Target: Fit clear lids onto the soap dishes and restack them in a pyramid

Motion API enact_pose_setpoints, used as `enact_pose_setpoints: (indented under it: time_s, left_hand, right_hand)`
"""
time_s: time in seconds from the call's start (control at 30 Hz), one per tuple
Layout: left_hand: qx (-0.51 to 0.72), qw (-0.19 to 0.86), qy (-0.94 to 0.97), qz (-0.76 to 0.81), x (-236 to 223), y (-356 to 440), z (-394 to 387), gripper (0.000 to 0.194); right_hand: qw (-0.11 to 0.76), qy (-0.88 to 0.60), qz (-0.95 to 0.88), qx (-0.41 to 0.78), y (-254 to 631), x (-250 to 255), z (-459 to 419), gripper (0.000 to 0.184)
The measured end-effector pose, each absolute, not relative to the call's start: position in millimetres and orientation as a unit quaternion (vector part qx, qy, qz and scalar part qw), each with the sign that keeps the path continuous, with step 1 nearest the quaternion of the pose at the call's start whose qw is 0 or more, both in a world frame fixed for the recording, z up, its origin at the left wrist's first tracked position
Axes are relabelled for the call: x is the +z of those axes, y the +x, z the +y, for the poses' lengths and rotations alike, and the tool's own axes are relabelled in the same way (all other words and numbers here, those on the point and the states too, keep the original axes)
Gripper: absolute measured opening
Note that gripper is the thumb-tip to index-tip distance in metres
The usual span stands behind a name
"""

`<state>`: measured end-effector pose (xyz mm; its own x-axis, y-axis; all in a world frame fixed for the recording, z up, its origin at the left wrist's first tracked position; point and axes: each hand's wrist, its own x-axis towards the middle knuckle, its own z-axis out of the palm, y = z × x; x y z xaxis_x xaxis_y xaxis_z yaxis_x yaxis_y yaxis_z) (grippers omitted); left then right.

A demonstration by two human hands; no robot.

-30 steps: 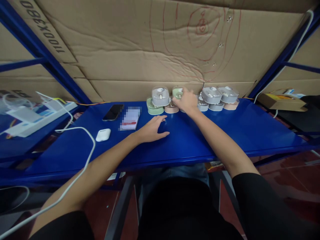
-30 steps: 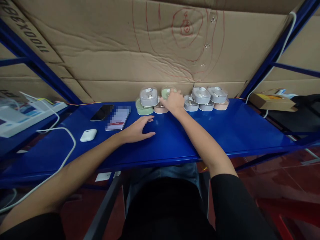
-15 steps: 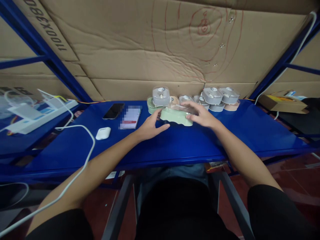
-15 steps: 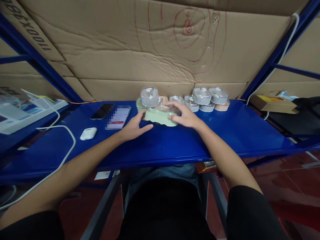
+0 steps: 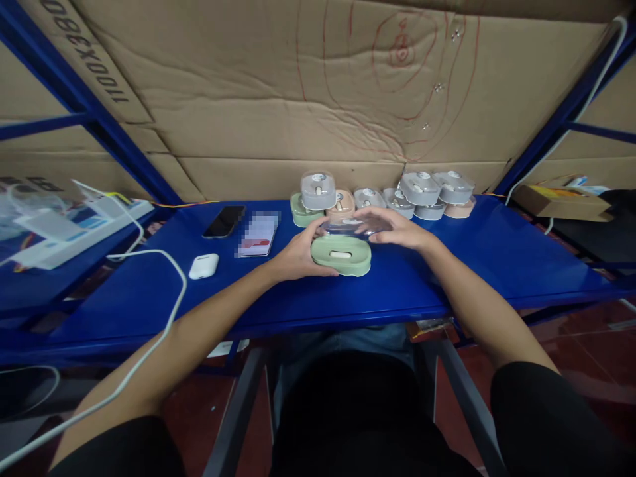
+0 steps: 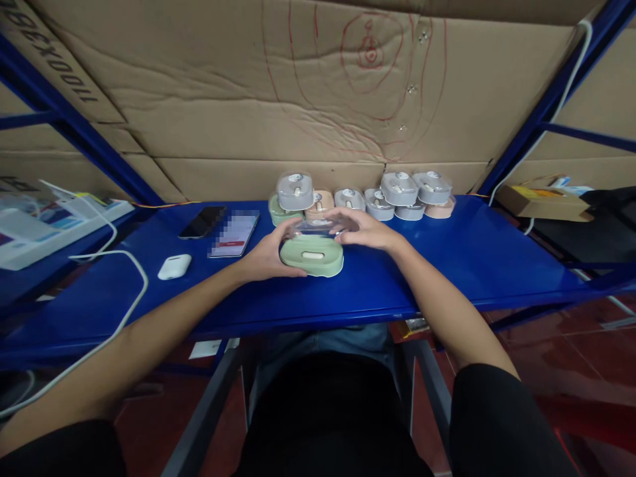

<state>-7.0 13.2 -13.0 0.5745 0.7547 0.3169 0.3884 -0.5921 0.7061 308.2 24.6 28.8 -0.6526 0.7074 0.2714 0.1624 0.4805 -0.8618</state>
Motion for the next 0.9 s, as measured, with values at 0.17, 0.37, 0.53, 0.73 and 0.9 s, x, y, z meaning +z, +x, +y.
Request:
enact_pose_setpoints:
  time_s: [0.17,0.37,0.53,0.73,0.9]
  left_hand:
    - [0.300,0.211,0.873,0.320,-8.5,-7.3,9.2,0.102]
    - [0.260,0.191,0.902,0.286,-12.9,-4.8,7.1,0.045]
    - [0.278,0.194,0.893,0.296,-13.7,-4.3,6.8,0.034]
    - [0.361,0.133,0.846,0.370,-9.1,-9.6,11.9,0.030]
    - [0.372,0.104,0.787,0.482,-7.6,-10.9,16.1,0.033]
  right_hand:
    - [0.379,-0.344,-0.750,0.419,334.9,42.9,32.3,0.050]
    - [0.436,-0.391,-0.713,0.385,345.2,47.1,36.3,0.050]
    - [0.436,-0.405,-0.724,0.348,340.9,44.2,38.1,0.047]
    - [0.431,-0.417,-0.722,0.345,340.1,46.5,35.7,0.042]
    - [0.373,-0.436,-0.725,0.379,344.4,48.1,34.6,0.035]
